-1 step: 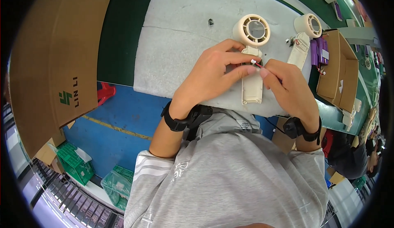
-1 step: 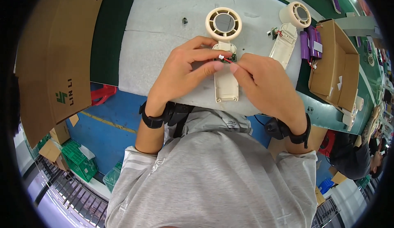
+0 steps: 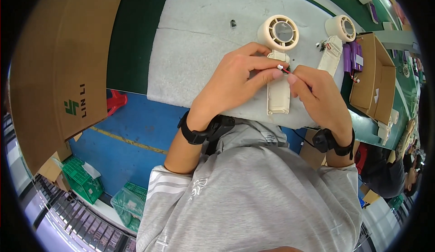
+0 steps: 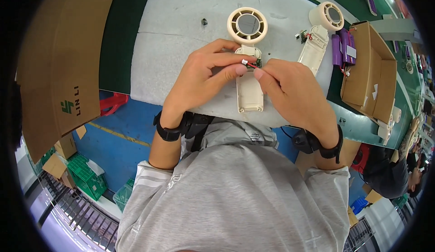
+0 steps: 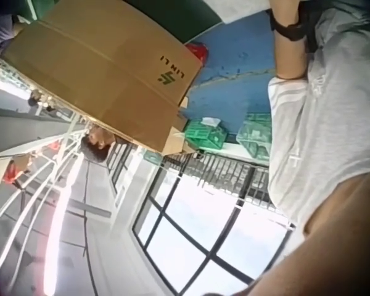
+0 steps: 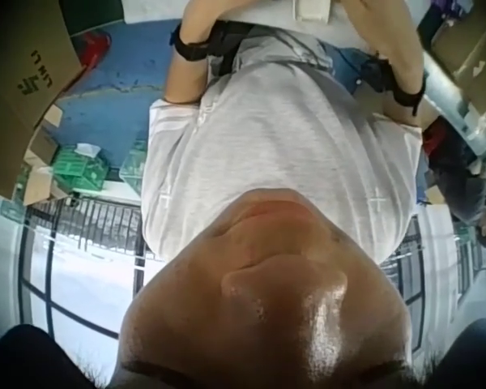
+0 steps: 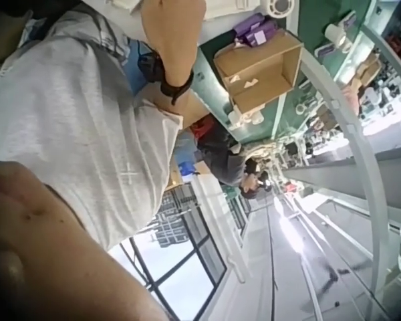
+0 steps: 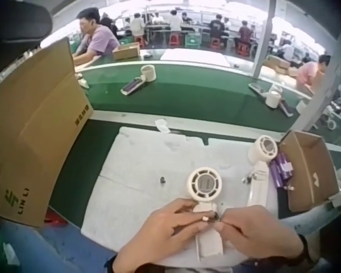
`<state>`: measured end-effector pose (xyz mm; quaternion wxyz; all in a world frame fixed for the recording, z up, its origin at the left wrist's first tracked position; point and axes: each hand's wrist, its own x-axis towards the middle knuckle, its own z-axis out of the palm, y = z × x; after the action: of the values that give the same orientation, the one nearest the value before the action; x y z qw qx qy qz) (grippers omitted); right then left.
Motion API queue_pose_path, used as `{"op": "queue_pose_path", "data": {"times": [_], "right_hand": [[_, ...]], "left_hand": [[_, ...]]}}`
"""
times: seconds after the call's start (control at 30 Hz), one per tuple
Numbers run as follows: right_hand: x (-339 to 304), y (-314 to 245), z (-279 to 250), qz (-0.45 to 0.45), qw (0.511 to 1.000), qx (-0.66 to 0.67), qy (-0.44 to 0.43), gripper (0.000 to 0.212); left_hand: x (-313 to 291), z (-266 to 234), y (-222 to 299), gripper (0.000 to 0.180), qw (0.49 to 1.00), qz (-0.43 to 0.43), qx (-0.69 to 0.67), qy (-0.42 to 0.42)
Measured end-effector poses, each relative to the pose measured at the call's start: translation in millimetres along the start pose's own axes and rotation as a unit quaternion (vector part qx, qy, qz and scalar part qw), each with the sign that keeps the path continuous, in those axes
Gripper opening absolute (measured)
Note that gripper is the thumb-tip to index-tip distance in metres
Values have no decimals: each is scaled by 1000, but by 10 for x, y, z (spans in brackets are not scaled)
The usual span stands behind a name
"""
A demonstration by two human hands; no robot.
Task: The person connects a battery pack to a circuit board inside a plastic fan housing, presses the battery into the compartment, and sets the assembly aside. They then reach into a box to gather more battery packs and repeat the process with another fan housing.
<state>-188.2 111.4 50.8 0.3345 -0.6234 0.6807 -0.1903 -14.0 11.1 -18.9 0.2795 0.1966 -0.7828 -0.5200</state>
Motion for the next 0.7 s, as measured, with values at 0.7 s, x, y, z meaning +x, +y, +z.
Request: {"op": "queue_pose_path", "data": {"times": [0.7], "right_hand": [[-38,-23,270,-42,983,-7,180,4]], "left_hand": [[10,7,95,21,998,-67,-11,7]]}}
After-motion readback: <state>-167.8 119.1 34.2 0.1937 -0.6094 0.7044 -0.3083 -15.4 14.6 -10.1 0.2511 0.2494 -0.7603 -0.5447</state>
